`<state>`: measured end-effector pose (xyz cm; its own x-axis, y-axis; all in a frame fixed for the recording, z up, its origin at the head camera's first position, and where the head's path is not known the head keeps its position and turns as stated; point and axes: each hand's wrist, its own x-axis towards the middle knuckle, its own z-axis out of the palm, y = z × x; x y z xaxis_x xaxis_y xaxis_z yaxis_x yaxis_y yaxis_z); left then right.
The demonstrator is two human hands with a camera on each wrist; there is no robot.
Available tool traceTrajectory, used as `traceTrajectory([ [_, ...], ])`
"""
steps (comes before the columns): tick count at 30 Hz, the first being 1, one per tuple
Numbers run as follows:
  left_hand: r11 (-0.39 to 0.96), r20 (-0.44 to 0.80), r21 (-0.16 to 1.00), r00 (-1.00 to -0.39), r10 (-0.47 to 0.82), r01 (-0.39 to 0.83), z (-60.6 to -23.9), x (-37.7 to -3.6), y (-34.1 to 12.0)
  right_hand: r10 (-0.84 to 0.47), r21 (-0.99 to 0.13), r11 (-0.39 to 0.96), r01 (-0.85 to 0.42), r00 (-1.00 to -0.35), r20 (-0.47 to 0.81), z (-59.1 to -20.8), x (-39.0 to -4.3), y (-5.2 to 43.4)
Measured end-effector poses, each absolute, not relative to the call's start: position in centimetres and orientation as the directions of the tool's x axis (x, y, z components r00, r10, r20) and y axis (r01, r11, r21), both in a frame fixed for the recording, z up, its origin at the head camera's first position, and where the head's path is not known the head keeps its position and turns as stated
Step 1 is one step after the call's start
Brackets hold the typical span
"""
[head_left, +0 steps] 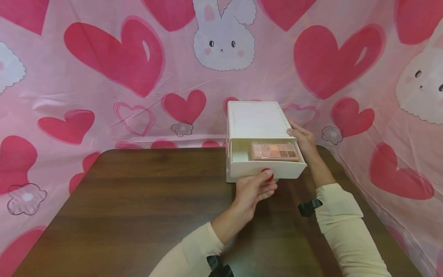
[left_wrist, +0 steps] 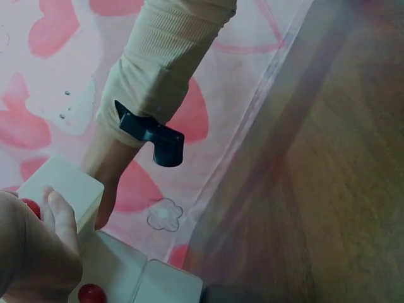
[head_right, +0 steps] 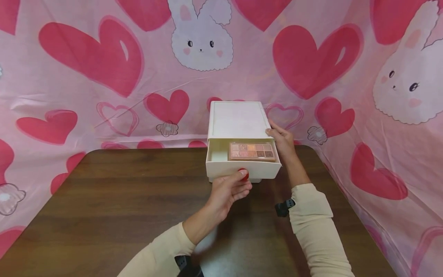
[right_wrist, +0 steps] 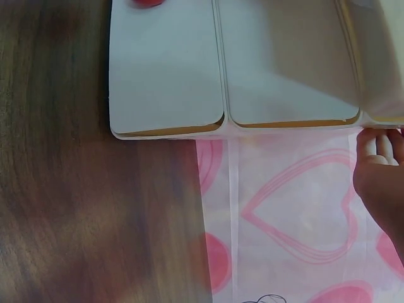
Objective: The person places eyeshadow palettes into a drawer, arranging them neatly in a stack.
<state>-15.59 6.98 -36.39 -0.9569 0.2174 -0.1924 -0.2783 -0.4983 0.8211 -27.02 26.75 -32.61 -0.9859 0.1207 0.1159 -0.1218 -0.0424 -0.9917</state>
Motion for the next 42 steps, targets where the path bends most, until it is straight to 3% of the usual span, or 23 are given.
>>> traceTrajectory([
  [12, -0.506, -0.218, 0.821, -0.965, 0.148, -0.263, -35.8, -17.9, 7.4, 0.14, -0.993, -0.006, -0.116, -0.983, 0.114, -32.6, -27.0, 26.9],
  [27, -0.525, -0.249, 0.809, -0.963, 0.101, -0.264, -35.1, -21.7, 7.7, 0.06, -0.978, -0.159, -0.131, -0.991, 0.123, -32.9, -27.2, 26.5],
  [35, -0.513, -0.243, 0.82, -0.966, 0.09, -0.254, -35.0, -22.9, 7.2, 0.018, -0.983, -0.128, -0.129, -0.992, 0.128, -32.7, -27.6, 26.1],
  [39, -0.456, -0.234, 0.85, -0.965, 0.12, -0.263, -35.1, -23.3, 6.4, 0.019, -0.98, -0.15, -0.129, -0.992, 0.127, -32.8, -27.9, 25.7],
  [42, -0.339, -0.205, 0.905, -0.963, 0.177, -0.255, -35.3, -23.3, 5.5, 0.015, -0.979, -0.163, -0.122, -0.993, 0.121, -32.7, -28.0, 25.6],
])
